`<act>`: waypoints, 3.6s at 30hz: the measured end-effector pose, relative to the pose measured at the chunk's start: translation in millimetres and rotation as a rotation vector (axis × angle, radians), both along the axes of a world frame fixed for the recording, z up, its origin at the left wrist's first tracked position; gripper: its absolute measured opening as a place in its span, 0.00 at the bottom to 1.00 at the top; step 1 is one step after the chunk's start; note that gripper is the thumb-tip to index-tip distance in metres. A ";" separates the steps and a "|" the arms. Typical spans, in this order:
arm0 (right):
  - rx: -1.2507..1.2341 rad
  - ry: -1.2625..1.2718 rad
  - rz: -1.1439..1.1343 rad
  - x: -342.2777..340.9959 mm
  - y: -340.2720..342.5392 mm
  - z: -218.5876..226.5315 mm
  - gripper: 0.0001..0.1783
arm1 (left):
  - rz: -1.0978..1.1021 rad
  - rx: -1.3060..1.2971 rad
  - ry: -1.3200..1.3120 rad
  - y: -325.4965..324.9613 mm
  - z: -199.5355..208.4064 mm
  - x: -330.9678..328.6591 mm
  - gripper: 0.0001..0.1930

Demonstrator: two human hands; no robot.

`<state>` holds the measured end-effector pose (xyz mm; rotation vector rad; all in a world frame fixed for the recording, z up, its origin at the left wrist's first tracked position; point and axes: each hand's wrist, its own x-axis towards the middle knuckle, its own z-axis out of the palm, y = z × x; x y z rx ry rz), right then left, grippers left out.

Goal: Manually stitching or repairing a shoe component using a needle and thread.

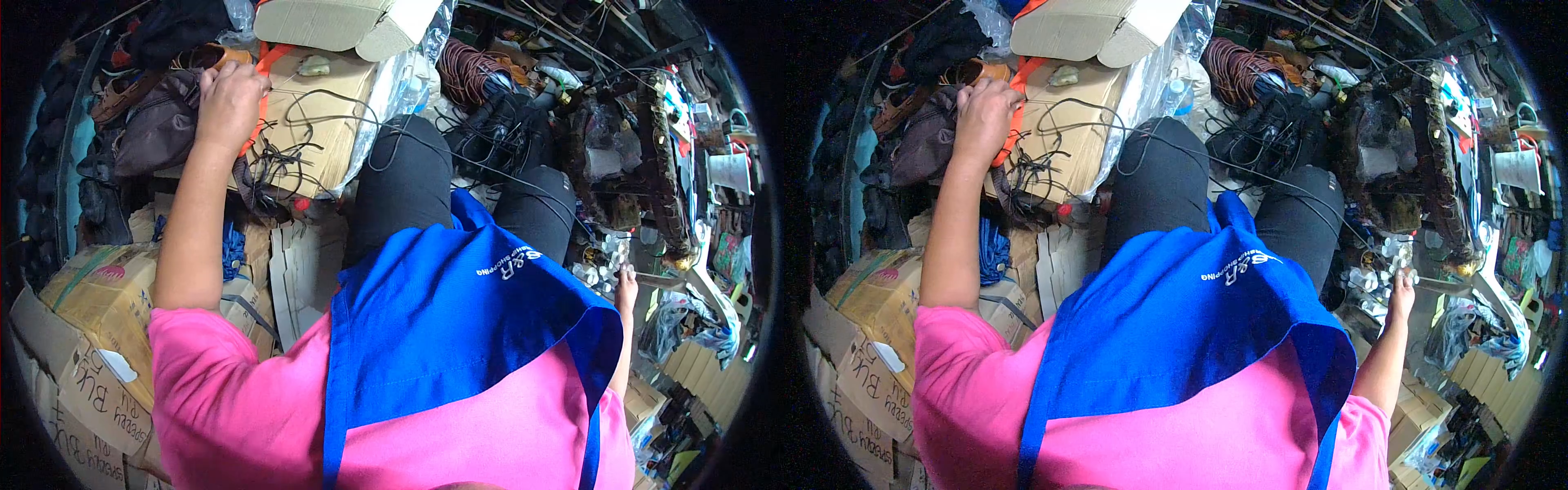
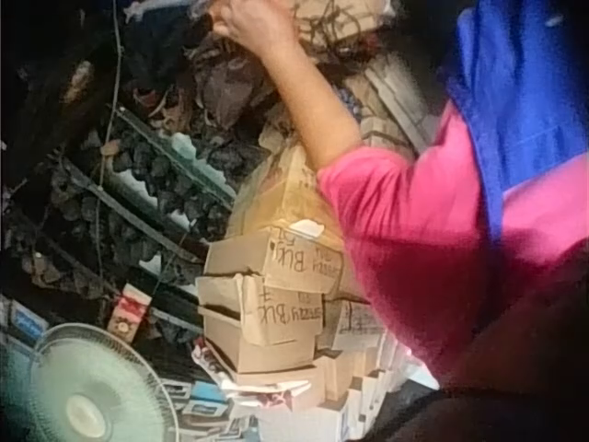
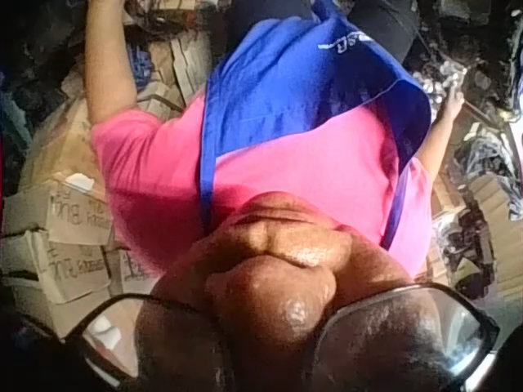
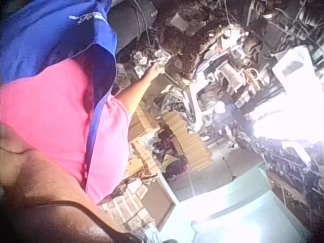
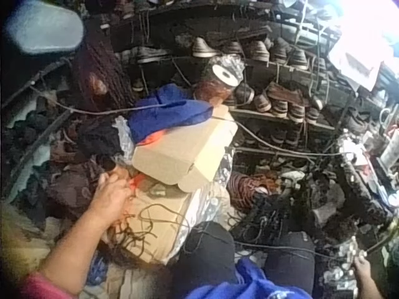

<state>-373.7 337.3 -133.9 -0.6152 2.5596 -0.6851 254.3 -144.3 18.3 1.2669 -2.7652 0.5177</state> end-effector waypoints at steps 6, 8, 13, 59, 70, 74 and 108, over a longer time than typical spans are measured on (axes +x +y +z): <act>0.148 -0.015 -0.174 3.3 7.1 9.4 0.27 | 0.123 0.071 0.081 6.0 -4.4 -21.8 0.09; 0.233 -0.020 -0.102 8.8 1.0 11.3 0.27 | -0.148 0.224 0.355 8.6 -16.9 -28.4 0.09; 0.346 -0.018 0.134 20.8 -13.0 6.7 0.22 | -0.311 0.316 0.332 14.3 -37.9 -69.3 0.11; -0.860 -1.636 0.394 268.1 -311.1 190.1 0.24 | 0.002 0.150 0.370 29.4 -49.0 2.1 0.22; -0.870 -1.653 0.423 311.1 -343.0 241.5 0.22 | 0.247 0.099 0.412 24.4 21.4 -20.4 0.16; -0.890 -1.799 0.532 322.9 -351.5 255.2 0.24 | 0.177 -0.243 0.316 70.6 77.5 -78.6 0.20; -0.780 0.034 1.256 312.8 -295.8 165.7 0.28 | 0.161 2.272 2.284 99.7 -1.7 -132.9 0.10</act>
